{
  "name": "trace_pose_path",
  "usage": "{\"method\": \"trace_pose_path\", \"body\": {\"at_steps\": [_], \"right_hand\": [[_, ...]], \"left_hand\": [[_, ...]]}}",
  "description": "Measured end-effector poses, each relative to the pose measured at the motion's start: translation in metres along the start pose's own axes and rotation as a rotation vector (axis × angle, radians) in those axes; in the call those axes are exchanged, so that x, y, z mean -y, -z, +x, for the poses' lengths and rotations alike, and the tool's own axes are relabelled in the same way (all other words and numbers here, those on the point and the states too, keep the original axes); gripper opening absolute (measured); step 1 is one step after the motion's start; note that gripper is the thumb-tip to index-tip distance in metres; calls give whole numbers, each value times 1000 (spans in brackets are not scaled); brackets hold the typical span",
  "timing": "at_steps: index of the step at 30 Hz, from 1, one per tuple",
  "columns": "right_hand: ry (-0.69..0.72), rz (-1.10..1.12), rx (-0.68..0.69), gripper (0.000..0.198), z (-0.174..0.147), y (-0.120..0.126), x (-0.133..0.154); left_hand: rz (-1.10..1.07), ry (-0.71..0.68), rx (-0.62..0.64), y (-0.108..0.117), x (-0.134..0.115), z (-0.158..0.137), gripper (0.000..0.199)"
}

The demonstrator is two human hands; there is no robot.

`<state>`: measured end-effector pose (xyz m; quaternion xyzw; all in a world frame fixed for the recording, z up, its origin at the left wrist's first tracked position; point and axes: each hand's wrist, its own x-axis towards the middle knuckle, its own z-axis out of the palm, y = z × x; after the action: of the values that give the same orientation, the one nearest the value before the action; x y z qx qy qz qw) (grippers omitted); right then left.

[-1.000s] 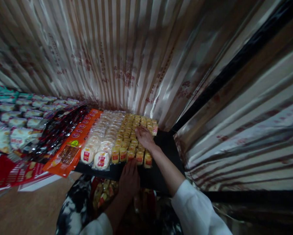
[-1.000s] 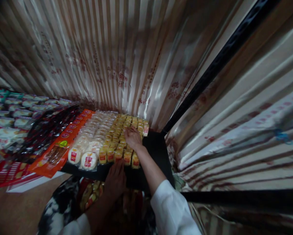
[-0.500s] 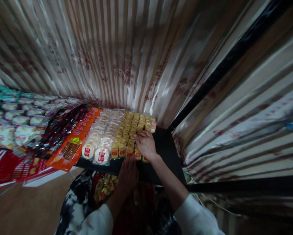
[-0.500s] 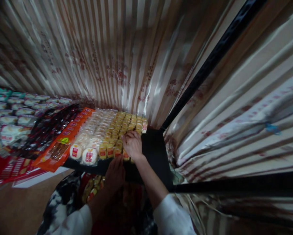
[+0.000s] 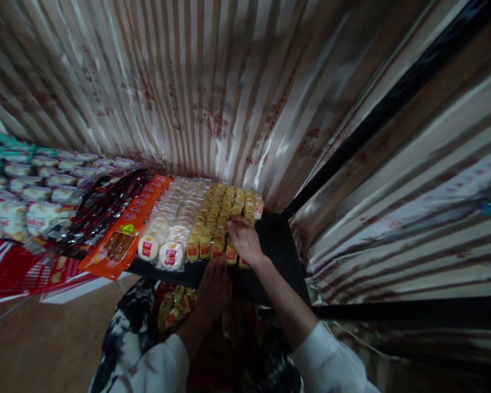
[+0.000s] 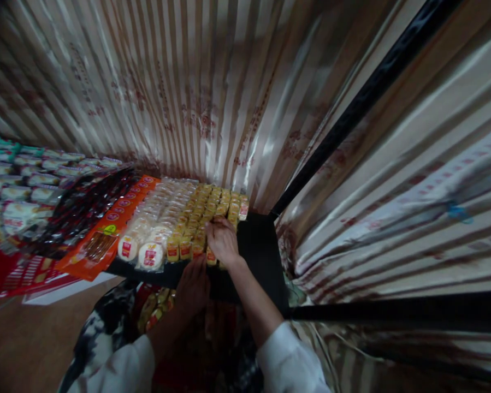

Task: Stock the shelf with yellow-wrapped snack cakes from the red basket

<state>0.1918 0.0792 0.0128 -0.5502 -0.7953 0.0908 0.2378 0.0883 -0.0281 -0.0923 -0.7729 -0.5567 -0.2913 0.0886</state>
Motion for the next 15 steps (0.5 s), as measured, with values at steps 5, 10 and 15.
{"method": "trace_pose_path", "body": {"at_steps": [5,10,15], "right_hand": [[-7,25,-15,55,-1,-2,-2],[-29,11,11,54,4,4,-2],[-87,-22,-16,57,12,4,-1]], "left_hand": [[-7,8,8,-2,0,-1,50],[-12,13,7,-3,0,-2,51],[-25,19,30,0,0,0,54]]}}
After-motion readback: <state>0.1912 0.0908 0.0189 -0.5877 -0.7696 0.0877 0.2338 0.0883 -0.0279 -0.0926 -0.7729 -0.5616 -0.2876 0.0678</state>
